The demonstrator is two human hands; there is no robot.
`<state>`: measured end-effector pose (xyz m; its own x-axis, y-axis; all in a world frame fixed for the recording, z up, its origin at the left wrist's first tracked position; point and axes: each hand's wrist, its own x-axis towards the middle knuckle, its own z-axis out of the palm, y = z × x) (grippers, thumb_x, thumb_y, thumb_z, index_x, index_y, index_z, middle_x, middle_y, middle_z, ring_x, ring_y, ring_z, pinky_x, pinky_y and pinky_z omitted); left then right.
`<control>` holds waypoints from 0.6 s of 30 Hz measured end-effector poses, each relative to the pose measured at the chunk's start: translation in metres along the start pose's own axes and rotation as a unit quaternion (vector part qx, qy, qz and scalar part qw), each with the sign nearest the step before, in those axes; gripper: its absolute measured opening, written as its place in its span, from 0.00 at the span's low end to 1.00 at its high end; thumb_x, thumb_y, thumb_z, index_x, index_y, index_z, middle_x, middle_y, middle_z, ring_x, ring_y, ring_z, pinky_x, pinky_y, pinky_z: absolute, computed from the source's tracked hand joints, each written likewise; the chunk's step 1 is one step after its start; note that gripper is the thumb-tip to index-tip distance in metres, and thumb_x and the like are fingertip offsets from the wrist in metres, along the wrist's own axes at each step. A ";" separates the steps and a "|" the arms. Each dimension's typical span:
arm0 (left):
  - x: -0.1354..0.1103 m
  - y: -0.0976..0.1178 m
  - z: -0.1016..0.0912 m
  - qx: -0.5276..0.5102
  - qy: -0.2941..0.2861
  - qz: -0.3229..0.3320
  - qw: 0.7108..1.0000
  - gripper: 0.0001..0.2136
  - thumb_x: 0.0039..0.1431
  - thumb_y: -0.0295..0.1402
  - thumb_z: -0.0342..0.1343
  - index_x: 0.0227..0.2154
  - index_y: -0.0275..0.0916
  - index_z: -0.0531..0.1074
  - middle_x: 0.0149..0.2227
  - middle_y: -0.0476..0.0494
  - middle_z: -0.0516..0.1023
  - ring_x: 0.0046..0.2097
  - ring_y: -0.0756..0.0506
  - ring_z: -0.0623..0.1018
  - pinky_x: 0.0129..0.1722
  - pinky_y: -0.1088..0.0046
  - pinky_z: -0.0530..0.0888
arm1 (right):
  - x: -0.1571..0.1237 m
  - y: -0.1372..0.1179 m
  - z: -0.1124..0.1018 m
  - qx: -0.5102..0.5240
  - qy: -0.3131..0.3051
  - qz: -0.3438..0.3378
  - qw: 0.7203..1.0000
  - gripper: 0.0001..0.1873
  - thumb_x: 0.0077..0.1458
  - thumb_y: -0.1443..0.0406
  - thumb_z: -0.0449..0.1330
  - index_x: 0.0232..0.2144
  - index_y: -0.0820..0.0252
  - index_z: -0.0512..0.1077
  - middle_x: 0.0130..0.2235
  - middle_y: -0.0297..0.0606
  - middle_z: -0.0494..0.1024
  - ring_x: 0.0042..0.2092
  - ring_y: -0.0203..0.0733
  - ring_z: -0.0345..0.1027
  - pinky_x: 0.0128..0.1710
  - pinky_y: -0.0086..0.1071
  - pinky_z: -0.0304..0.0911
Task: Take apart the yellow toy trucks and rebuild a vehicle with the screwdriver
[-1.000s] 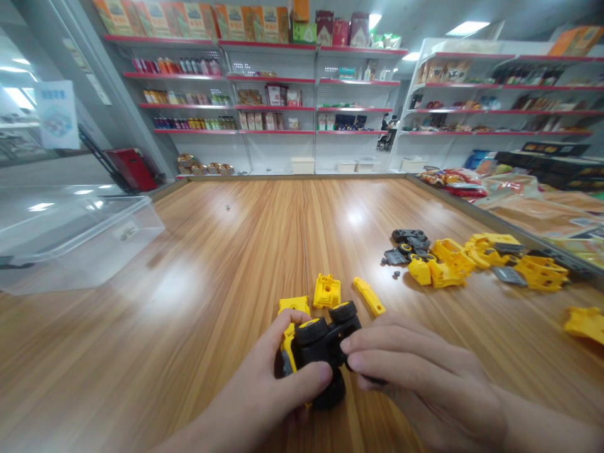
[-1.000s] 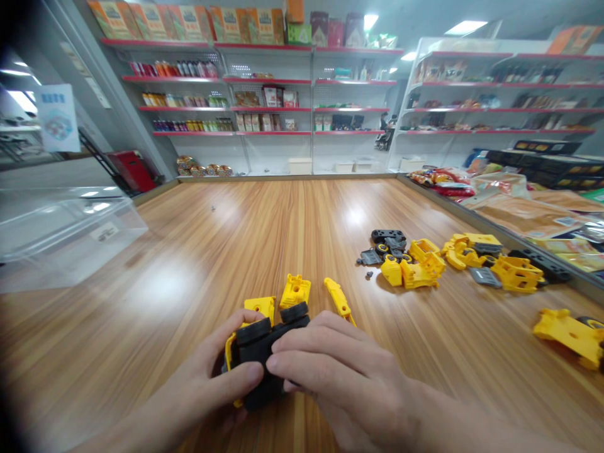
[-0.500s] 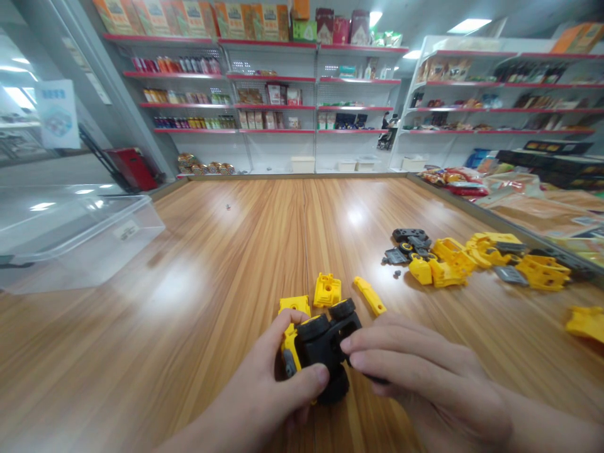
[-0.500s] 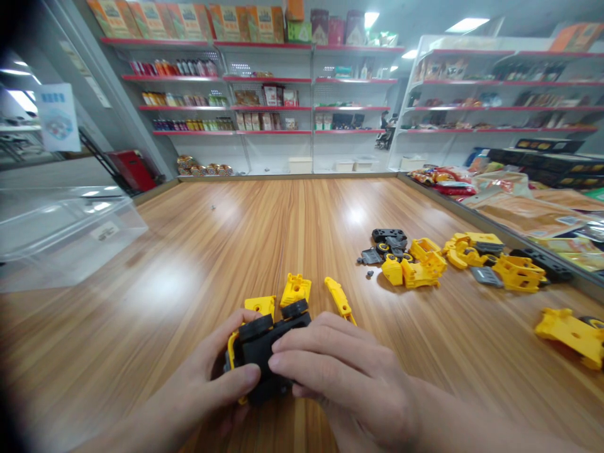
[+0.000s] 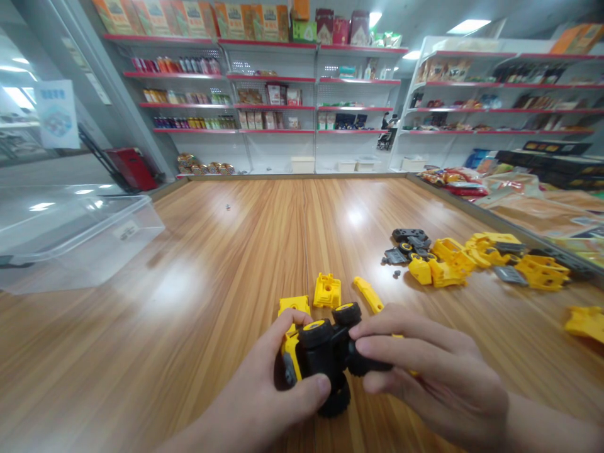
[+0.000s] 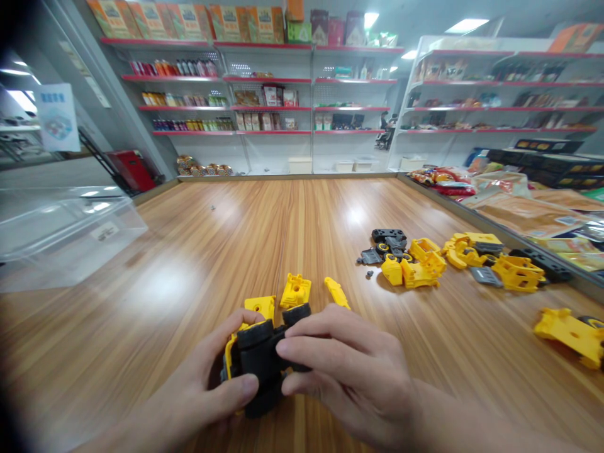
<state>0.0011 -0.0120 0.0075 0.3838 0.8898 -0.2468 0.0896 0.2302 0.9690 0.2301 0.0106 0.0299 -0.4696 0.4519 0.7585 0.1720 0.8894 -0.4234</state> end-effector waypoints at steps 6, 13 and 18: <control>0.002 -0.001 0.000 -0.012 -0.013 -0.028 0.999 0.32 0.51 0.51 0.60 0.53 0.42 0.55 0.27 0.50 0.72 0.21 0.52 0.69 0.20 0.79 0.65 | -0.008 -0.001 -0.002 -0.022 -0.013 -0.007 1.000 0.25 0.56 0.81 0.54 0.56 0.71 0.68 0.52 0.51 0.73 0.53 0.44 0.70 0.51 0.34 0.71; 0.003 -0.001 -0.002 -0.003 -0.024 -0.037 0.999 0.32 0.52 0.51 0.60 0.53 0.41 0.55 0.28 0.48 0.73 0.22 0.52 0.70 0.20 0.80 0.66 | -0.006 -0.001 -0.002 -0.033 -0.002 -0.017 0.999 0.23 0.56 0.80 0.54 0.55 0.71 0.69 0.51 0.51 0.74 0.51 0.45 0.71 0.49 0.35 0.72; 0.003 -0.005 -0.002 -0.018 -0.024 -0.025 0.999 0.31 0.52 0.50 0.60 0.53 0.42 0.55 0.25 0.50 0.72 0.21 0.52 0.70 0.19 0.80 0.65 | -0.006 -0.001 -0.001 -0.043 -0.002 -0.008 0.999 0.18 0.56 0.76 0.60 0.49 0.65 0.74 0.45 0.45 0.75 0.45 0.40 0.73 0.40 0.28 0.75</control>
<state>0.0002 -0.0094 0.0017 0.4234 0.8572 -0.2931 0.0767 0.2884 0.9544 0.2341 0.0069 0.0264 -0.4758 0.4368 0.7634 0.2385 0.8995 -0.3660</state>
